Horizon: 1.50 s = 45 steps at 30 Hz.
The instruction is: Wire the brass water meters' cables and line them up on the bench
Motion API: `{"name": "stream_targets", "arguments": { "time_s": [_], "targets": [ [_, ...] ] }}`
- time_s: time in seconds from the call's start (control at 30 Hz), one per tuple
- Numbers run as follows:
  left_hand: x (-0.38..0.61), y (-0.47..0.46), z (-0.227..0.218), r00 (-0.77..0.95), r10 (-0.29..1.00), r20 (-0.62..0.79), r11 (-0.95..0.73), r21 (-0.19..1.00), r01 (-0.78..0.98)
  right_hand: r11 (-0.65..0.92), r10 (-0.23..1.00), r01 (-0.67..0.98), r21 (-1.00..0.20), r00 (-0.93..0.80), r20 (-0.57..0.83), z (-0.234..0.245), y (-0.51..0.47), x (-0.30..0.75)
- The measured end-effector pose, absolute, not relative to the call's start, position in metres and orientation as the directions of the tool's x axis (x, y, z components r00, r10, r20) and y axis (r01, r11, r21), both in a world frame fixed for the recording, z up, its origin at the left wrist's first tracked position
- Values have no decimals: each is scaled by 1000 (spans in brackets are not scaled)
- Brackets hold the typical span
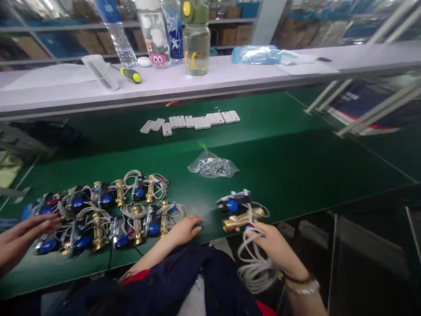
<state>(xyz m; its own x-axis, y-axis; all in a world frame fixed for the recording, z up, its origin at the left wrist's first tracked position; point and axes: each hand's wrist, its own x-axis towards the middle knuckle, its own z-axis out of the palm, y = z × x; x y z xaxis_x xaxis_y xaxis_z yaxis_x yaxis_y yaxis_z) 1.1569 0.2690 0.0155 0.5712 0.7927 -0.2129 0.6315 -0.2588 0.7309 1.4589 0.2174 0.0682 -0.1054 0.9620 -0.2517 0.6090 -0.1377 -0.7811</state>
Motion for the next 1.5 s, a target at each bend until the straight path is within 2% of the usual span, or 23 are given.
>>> {"name": "stream_targets", "arguments": {
  "time_s": [0.1, 0.2, 0.3, 0.4, 0.47, 0.53, 0.63, 0.7, 0.83, 0.97, 1.1, 1.2, 1.33, 1.43, 1.5],
  "targets": [
    [1165, 266, 2, 358, 904, -234, -119, 667, 736, -62, 876, 609, -790, -347, -336, 32, 291, 1414],
    [1178, 260, -14, 110, 974, -196, 27, 589, 808, 5, 815, 613, -790, -460, -352, -3, 335, 1379],
    [1193, 250, -29, -75, 980, -183, 163, 533, 831, 60, 751, 620, -782, -544, -374, -26, 351, 1374],
    [1209, 237, -38, -221, 961, -164, 273, 481, 833, 75, 743, 649, -757, -543, -391, -43, 358, 1402],
    [1220, 230, -37, -308, 941, -140, 338, 451, 826, 51, 786, 713, -699, -460, -413, -55, 362, 1430],
    [1229, 230, -32, -359, 926, -117, 372, 431, 822, 8, 835, 808, -589, -330, -441, -68, 360, 1457],
    [1238, 248, -22, -337, 938, -81, 339, 416, 844, -13, 878, 905, -426, -194, -438, -88, 343, 1481],
    [1241, 270, -17, -265, 961, -73, 272, 410, 871, 31, 890, 925, -379, -198, -411, -99, 326, 1481],
    [1245, 315, -22, -138, 983, -122, 175, 384, 907, 110, 900, 933, -343, -240, -364, -112, 302, 1462],
    [1244, 332, -30, -127, 974, -190, 189, 360, 914, 156, 900, 929, -336, -274, -339, -116, 299, 1448],
    [1230, 329, -28, -133, 971, -199, 205, 402, 892, 171, 907, 924, -342, -284, -312, -116, 310, 1453],
    [1220, 326, -16, -161, 968, -191, 232, 452, 861, 72, 940, 946, -316, -171, -296, -115, 323, 1468],
    [1224, 320, 16, -124, 982, -144, 183, 536, 824, -178, 956, 955, -237, 111, -272, -116, 330, 1494],
    [1234, 316, 45, -47, 999, -16, 47, 610, 791, -295, 932, 928, -229, 228, -281, -118, 323, 1505],
    [1239, 313, 60, 28, 995, 98, -85, 641, 763, -349, 914, 895, -277, 261, -309, -118, 316, 1508]
  ]
}}
